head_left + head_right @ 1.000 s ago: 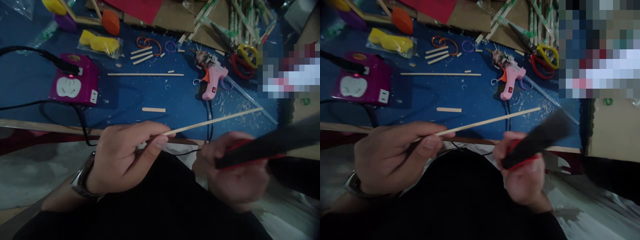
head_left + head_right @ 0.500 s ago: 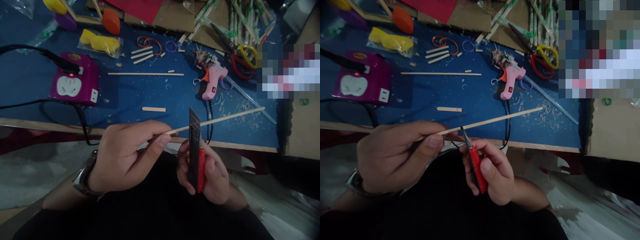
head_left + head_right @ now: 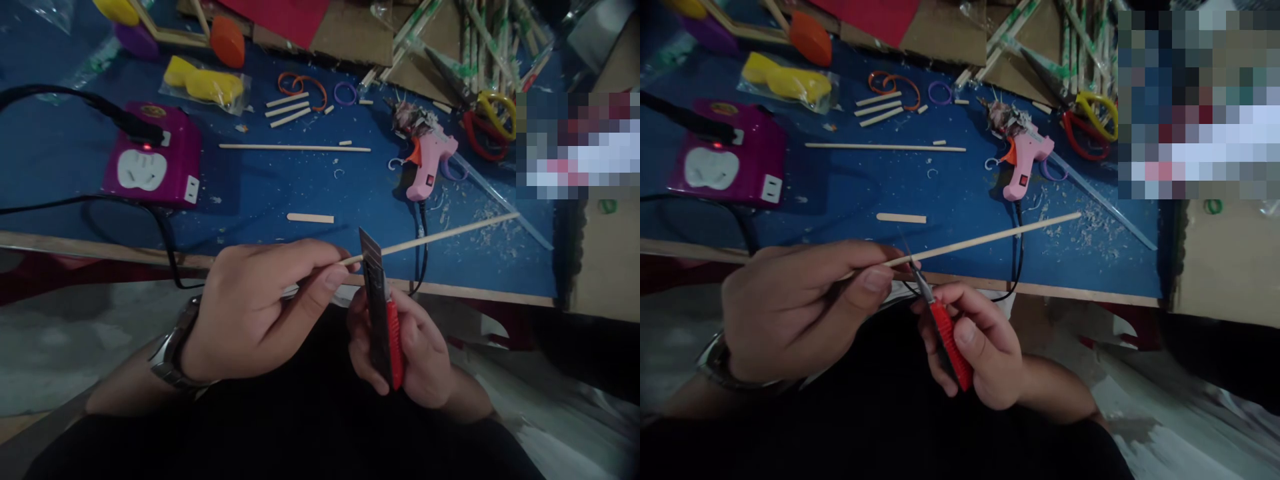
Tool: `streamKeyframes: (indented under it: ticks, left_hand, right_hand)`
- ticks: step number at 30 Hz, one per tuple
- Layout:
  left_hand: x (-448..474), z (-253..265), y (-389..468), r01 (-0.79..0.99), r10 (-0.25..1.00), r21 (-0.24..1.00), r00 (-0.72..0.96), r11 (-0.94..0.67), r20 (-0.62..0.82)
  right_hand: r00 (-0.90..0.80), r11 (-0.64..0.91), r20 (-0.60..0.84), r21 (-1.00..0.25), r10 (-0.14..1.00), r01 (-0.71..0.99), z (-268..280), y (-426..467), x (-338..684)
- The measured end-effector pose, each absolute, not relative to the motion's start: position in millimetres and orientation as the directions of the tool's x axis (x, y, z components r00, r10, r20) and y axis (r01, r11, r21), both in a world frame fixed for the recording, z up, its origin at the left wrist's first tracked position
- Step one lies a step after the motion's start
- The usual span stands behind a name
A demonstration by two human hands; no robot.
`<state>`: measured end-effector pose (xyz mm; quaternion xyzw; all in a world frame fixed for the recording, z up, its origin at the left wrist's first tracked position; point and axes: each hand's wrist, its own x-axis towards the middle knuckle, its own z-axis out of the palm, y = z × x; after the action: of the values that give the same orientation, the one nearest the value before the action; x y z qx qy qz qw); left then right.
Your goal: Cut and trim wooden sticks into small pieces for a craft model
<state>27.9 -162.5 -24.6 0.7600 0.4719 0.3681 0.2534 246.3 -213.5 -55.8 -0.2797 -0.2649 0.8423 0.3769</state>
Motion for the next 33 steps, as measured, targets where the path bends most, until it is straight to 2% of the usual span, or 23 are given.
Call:
streamKeyframes:
  ticks: [10, 19, 27, 33]
  left_hand:
    - [28.2, -24.9, -163.9, 0.540, 0.899, 0.721, 0.297, -0.436, 0.321]
    - [35.0, -37.8, -164.1, 0.641, 0.844, 0.560, 0.306, -0.525, 0.441]
    - [37.6, -39.1, -165.0, 0.682, 0.846, 0.527, 0.278, -0.508, 0.456]
    - [37.0, -42.5, -169.8, 0.679, 0.812, 0.482, 0.311, -0.554, 0.495]
  right_hand:
    - [-0.518, -0.525, -0.260, -0.708, 0.815, -0.472, -60.5, -215.2, 249.8]
    - [-0.475, -0.514, -0.312, -0.765, 0.823, -0.388, -63.4, -213.9, 251.3]
    - [-0.453, -0.484, -0.298, -0.789, 0.840, -0.379, -71.6, -223.3, 256.9]
    - [-0.380, -0.428, -0.286, -0.824, 0.880, -0.371, -70.4, -221.6, 250.6]
